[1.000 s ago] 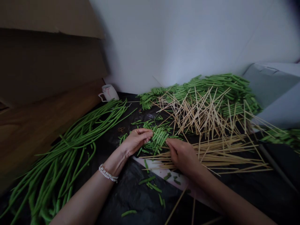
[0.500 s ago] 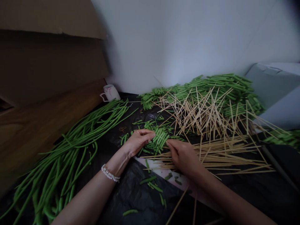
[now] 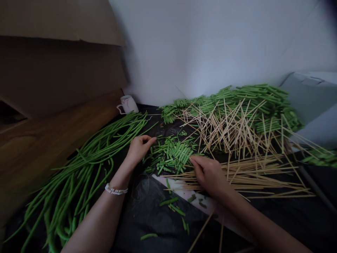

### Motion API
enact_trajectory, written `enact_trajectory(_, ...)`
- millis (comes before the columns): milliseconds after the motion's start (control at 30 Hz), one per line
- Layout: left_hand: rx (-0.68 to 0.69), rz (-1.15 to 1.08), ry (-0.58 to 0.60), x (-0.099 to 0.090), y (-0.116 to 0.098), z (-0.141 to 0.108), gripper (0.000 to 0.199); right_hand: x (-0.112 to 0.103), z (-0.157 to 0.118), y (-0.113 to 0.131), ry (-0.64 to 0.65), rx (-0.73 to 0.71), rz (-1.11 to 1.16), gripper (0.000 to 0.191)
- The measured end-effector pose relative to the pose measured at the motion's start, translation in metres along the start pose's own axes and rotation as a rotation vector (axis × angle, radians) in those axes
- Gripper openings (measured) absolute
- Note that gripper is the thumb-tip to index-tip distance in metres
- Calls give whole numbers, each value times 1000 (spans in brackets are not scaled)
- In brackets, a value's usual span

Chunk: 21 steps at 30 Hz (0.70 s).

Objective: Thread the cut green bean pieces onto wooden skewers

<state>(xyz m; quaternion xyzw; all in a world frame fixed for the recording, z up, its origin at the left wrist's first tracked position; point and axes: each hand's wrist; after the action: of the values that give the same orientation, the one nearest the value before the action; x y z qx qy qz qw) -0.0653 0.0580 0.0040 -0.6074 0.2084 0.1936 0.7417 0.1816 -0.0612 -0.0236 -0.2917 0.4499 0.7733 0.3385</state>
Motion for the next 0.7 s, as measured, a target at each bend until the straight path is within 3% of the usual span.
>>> enact_trajectory(167,-90,-512,340,30,-20,-23,44,-1,1,4,-14,3,65,25)
enact_trajectory(267,-225,-719,434,44,-28,-33,37,-2,1,6,32,-16,57,25)
enact_trajectory(333,-283,-802,392,44,-29,-33,29,-6,3,6,52,-30,0,25)
enact_trajectory(533,-350,-1139,-38,16,-25,-8,18,-37,14,-5,36,-100,-330,32)
enact_trajectory(633,-358,-1228,-127,7,-24,-2,11,-51,18,-13,29,-162,-521,34)
enact_trajectory(700,-329,-1266,-113,7,-25,-3,8,-57,19,-18,-23,-132,-543,33)
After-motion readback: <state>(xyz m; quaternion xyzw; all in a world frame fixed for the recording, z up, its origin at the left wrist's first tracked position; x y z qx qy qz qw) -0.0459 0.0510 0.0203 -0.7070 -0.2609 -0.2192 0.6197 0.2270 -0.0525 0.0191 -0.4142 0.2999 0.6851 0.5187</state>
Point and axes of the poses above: each hand's wrist, its own z-axis towards the middle knuckle, its own x-axis out of the palm, y = z × x, and after that the axes turned 5 degrees about -z, right-handed
